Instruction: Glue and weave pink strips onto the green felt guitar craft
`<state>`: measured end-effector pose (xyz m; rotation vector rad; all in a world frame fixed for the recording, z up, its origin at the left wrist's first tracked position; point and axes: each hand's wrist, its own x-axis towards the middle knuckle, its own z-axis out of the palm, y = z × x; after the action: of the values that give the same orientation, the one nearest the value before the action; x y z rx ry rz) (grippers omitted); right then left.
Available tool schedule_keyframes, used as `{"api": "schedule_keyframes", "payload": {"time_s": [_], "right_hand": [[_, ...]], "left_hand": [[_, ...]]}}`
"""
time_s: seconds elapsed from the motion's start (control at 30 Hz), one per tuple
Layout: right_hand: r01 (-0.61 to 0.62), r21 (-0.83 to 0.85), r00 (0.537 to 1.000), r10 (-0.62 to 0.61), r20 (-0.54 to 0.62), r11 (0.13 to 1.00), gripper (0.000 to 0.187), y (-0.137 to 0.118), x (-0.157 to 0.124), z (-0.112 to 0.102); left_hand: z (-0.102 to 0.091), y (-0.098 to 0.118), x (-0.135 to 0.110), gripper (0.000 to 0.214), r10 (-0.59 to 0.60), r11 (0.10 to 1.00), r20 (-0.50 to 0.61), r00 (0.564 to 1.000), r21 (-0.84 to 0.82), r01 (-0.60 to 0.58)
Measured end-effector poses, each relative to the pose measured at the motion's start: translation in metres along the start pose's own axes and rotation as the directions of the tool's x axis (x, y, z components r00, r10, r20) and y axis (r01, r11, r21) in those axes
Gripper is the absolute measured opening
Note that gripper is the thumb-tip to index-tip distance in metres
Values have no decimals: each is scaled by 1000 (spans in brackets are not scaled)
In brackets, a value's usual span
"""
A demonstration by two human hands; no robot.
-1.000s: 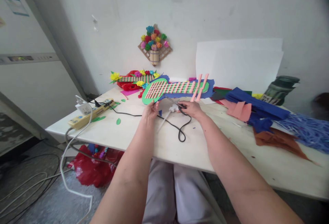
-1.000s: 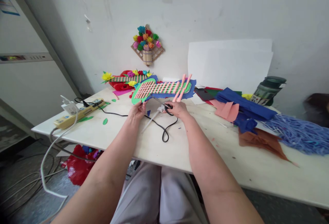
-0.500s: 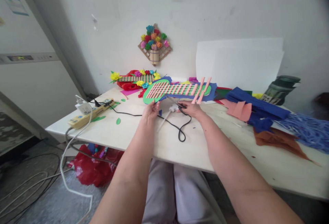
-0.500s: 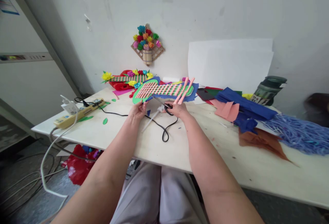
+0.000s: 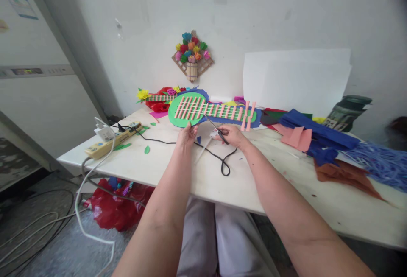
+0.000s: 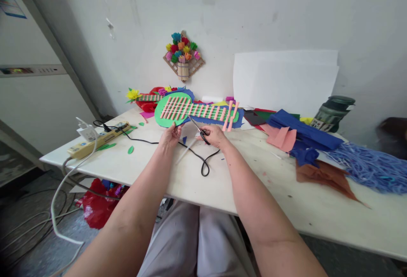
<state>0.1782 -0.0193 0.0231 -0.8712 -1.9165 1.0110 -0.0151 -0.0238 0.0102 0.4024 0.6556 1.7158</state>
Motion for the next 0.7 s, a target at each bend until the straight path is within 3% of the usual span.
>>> {"api": "schedule_keyframes", "payload": {"time_s": [0.2,0.4,0.7], "right_hand": [[-18,-79,1000,17,-11,997,54,6,3,7],[-25,-360,997,-4,-78,933,38,5,1,-3],[-92,-508,996,69,-64,857,28,4,0,-11]], "left_hand": [[2,2,-2,21,73,997,-40,997,-25,-74],[1,4,-2,19,119,992,-92,989,-28,-122],[-4,3,2,21,171,984,-49,984,-34,-172]]}}
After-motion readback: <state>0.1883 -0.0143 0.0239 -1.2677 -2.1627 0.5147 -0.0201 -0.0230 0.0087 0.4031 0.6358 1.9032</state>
